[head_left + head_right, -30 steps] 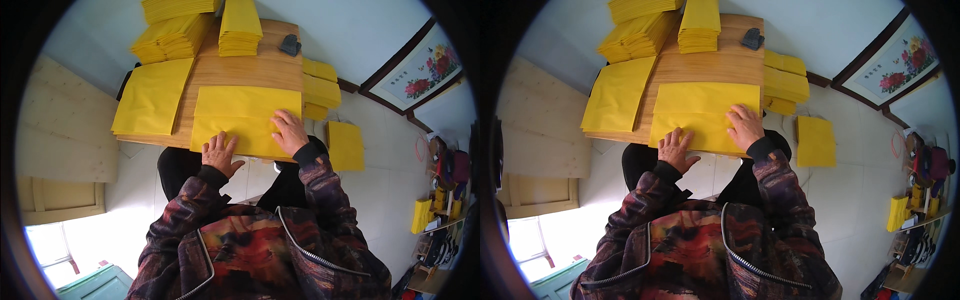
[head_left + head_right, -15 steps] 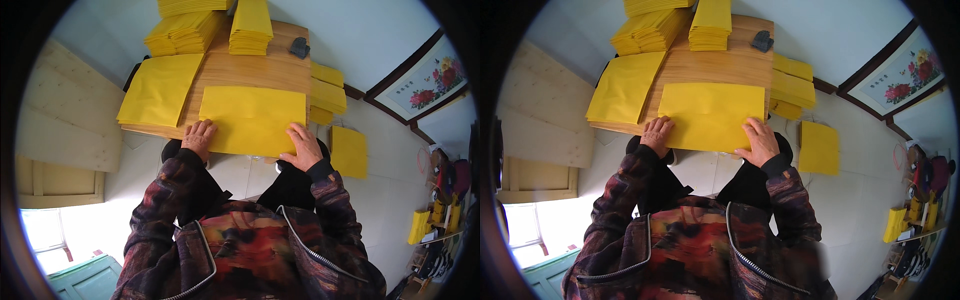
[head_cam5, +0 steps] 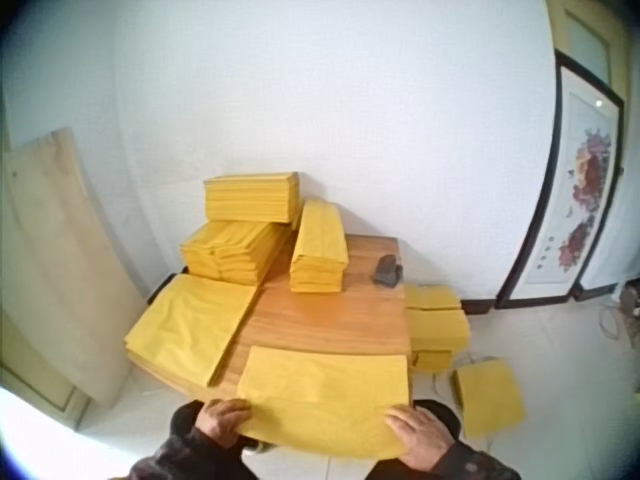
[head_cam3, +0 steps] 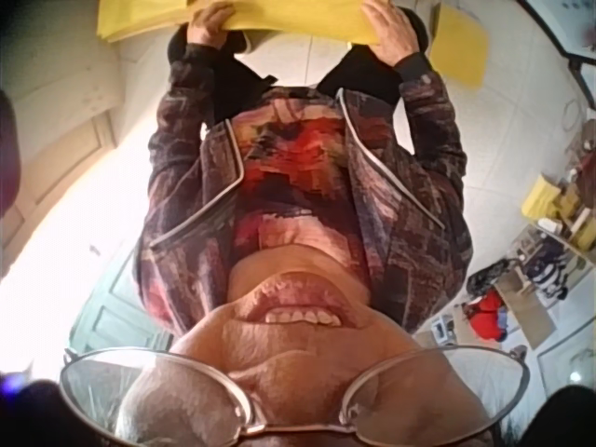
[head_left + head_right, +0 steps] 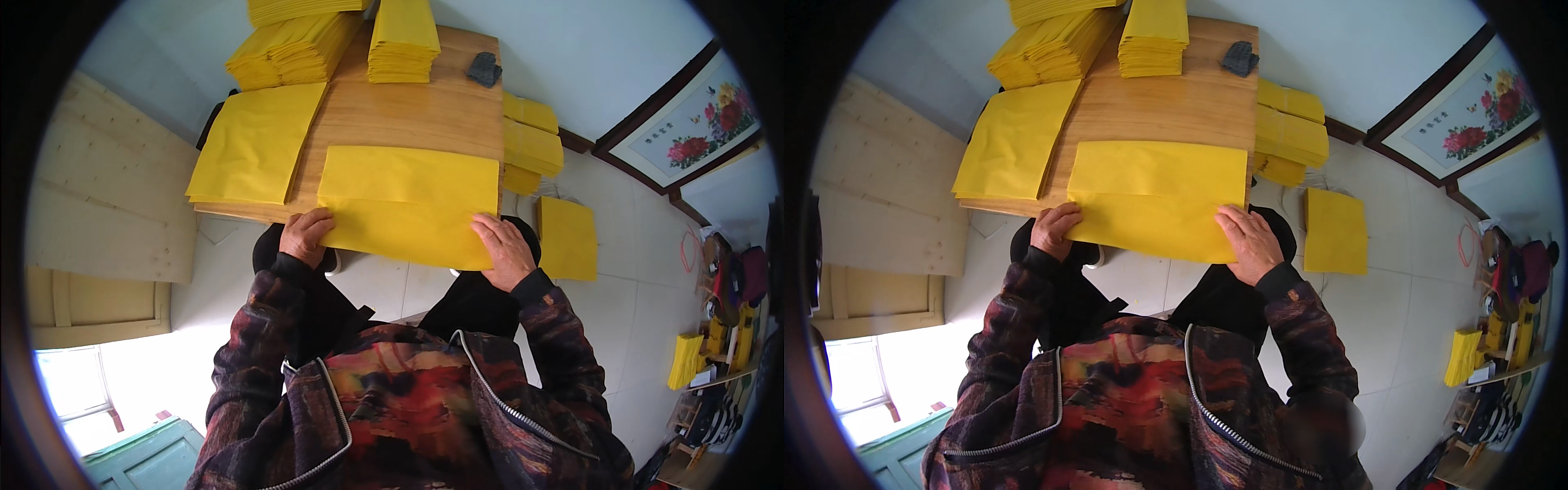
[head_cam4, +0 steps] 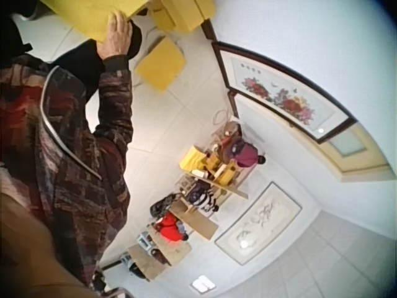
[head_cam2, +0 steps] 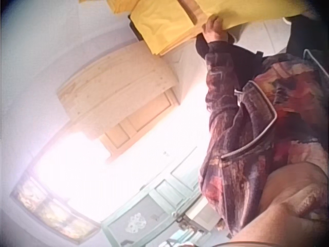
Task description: The person folds yellow paper sheets by hand on a wooden table, repeatedly folding each sheet in half and then into smaller sections. The folded sheets are stacked into neat piles on the table.
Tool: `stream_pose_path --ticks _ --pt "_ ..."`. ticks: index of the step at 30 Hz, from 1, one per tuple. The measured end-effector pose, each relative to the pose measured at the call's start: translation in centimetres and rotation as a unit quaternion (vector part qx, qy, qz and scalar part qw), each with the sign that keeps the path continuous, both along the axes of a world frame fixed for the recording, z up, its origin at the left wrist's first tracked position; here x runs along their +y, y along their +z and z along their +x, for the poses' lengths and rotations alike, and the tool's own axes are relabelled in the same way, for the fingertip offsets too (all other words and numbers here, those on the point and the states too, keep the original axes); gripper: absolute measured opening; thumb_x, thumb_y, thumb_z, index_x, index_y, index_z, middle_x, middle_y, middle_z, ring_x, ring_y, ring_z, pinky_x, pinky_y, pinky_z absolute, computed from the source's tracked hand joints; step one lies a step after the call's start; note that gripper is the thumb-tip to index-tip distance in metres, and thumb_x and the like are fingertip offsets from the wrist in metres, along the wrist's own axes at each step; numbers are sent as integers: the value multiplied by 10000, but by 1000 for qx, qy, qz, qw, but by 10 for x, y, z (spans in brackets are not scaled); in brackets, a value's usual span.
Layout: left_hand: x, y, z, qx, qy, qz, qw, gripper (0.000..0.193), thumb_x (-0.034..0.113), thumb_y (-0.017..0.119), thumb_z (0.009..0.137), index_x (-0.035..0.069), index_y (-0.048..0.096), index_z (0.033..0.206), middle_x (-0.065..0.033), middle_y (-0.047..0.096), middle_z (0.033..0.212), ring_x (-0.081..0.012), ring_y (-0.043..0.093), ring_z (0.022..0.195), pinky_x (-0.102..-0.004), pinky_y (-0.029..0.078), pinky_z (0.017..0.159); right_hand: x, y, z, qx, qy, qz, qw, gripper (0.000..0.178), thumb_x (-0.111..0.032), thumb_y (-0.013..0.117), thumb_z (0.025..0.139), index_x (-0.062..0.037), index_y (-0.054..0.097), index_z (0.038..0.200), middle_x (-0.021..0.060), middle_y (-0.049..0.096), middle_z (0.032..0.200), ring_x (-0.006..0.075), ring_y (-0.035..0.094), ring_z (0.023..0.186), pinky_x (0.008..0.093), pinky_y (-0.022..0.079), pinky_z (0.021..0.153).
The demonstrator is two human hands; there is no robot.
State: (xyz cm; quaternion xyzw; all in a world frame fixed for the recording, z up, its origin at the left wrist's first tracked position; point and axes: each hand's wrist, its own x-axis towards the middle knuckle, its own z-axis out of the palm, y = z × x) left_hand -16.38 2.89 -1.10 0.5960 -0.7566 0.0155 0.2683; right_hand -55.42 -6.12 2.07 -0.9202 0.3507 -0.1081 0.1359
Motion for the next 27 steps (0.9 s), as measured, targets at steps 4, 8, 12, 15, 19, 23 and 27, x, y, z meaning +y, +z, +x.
stream_pose_path --ticks 4,8,12,15,19,23,27 --pt "-4 5 5 74 8 34 997 261 7 654 672 108 675 912 -44 673 1022 -260 633 974 -361 478 832 -6 -4 -4 -94 21 5 995 537 -81 734 685 -56 542 1187 90 523 1301 273 486 1215 380 389 1018" --pt "-13 12 13 138 -22 88 986 214 7 671 718 74 676 921 -78 687 946 -279 649 925 -326 502 797 -13 -1 -5 -139 19 20 990 409 -47 718 695 -54 598 1085 86 607 1192 284 552 1121 381 435 953" --pt "-27 12 24 228 -10 172 958 175 15 675 771 49 678 943 -98 688 855 -234 662 847 -299 504 746 -24 2 -3 -140 3 31 990 279 -57 698 731 -55 633 1002 92 657 1073 299 588 1025 389 462 869" --pt "-42 7 37 282 -23 186 941 145 34 674 800 35 681 945 -71 677 819 -172 633 789 -292 494 716 -34 3 3 -157 -98 127 974 198 -104 677 780 -35 640 962 128 663 1000 316 599 955 389 476 798" --pt "-68 -6 48 369 75 283 882 137 88 679 832 -14 665 924 -48 662 791 -82 579 701 -243 468 653 -48 2 12 -250 -139 236 929 219 -160 614 856 -20 636 1023 186 665 968 347 632 894 366 498 770" --pt "-81 -10 43 461 18 239 854 231 154 696 829 -22 647 972 -28 651 761 -69 556 645 -241 449 583 -55 -3 21 -276 -192 208 919 277 -177 615 839 5 605 1047 216 660 967 372 630 894 387 501 760" --pt "-84 -6 35 359 98 247 895 225 169 670 841 -21 639 958 -24 639 737 -77 549 638 -250 443 578 -57 -10 29 -196 -296 156 922 262 -169 641 836 46 582 972 197 668 875 296 648 808 365 489 713"
